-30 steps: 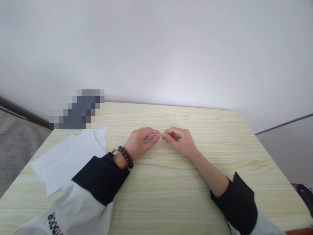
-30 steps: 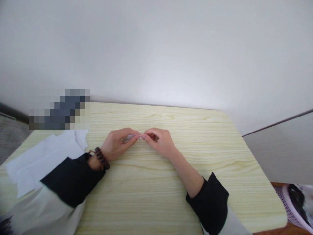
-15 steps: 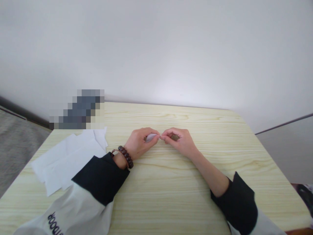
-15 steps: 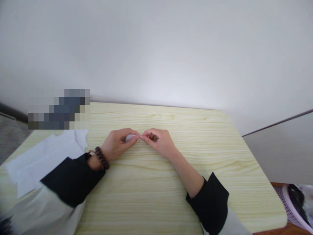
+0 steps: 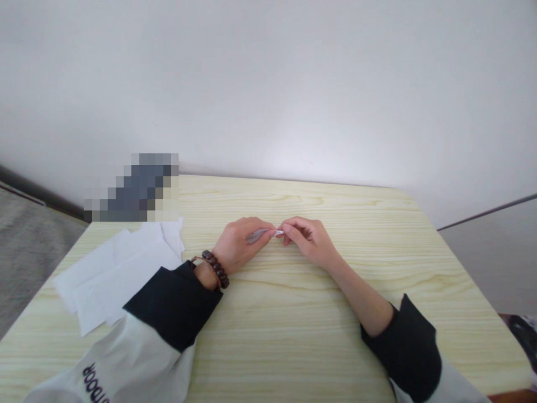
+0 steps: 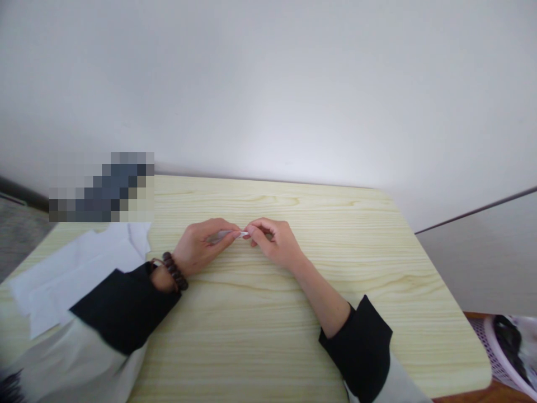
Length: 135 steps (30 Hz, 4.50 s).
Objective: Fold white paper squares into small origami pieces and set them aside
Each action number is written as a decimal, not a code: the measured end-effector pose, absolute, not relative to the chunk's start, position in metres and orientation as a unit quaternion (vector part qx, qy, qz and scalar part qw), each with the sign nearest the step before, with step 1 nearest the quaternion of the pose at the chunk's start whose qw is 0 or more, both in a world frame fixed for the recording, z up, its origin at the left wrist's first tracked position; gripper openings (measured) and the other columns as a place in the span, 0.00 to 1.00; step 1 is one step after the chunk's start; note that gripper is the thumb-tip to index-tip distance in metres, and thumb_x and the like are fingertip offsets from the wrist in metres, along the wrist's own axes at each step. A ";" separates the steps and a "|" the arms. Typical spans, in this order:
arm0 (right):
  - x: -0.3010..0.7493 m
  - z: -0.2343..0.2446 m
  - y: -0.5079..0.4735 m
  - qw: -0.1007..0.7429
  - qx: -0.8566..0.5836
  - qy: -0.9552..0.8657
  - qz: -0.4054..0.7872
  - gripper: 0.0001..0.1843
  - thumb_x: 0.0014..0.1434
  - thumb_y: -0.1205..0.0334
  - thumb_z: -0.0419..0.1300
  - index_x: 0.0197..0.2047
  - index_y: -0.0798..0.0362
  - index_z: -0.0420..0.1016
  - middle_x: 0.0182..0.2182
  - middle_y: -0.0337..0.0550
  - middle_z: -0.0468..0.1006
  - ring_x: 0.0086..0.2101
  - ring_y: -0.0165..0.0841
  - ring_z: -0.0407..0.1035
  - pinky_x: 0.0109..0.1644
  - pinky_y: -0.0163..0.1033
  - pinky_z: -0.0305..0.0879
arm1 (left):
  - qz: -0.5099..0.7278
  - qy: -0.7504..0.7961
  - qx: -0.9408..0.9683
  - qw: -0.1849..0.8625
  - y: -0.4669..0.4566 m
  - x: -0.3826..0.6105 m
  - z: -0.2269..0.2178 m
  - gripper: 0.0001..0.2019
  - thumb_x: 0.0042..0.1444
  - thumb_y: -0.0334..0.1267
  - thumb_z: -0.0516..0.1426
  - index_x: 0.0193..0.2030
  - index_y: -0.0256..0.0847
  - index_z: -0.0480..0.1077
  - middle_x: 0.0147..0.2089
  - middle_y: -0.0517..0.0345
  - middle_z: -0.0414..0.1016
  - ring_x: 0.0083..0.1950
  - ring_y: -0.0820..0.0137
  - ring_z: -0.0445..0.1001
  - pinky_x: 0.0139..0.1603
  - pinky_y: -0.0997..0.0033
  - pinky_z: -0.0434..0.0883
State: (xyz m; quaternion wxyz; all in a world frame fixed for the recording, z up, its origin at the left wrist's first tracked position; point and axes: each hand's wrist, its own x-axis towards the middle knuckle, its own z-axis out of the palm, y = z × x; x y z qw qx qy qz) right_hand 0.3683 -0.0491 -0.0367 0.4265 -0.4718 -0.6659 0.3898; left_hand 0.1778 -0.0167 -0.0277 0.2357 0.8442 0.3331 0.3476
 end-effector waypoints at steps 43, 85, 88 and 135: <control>0.368 -0.041 -0.048 0.431 -0.488 -0.712 0.263 0.09 0.60 0.59 0.56 0.42 0.52 0.73 0.33 0.42 0.80 0.30 0.30 0.75 0.35 0.34 0.69 | 0.383 0.448 0.711 0.384 -0.012 0.179 -0.035 0.13 0.52 0.46 0.60 0.40 0.40 0.73 0.29 0.60 0.76 0.29 0.71 0.73 0.33 0.72 0.71; 0.367 -0.038 -0.051 0.463 -0.486 -0.724 0.159 0.04 0.58 0.62 0.58 0.36 0.50 0.74 0.31 0.39 0.80 0.33 0.32 0.75 0.40 0.36 0.70 | 0.392 0.420 0.738 0.353 -0.018 0.180 -0.026 0.09 0.58 0.42 0.55 0.36 0.40 0.71 0.45 0.53 0.78 0.41 0.68 0.76 0.35 0.72 0.74; 0.367 -0.038 -0.051 0.466 -0.490 -0.720 0.154 0.04 0.58 0.62 0.58 0.36 0.50 0.74 0.31 0.39 0.81 0.33 0.32 0.75 0.40 0.36 0.70 | 0.392 0.413 0.749 0.340 -0.019 0.180 -0.025 0.09 0.57 0.43 0.55 0.37 0.40 0.72 0.45 0.53 0.78 0.43 0.68 0.76 0.35 0.73 0.74; 0.368 -0.041 -0.049 0.463 -0.532 -0.691 0.157 0.04 0.57 0.61 0.60 0.36 0.51 0.73 0.32 0.40 0.81 0.34 0.33 0.77 0.40 0.36 0.70 | 0.388 0.449 0.698 0.401 -0.019 0.180 -0.021 0.11 0.53 0.45 0.59 0.34 0.38 0.76 0.31 0.58 0.80 0.27 0.73 0.75 0.31 0.76 0.74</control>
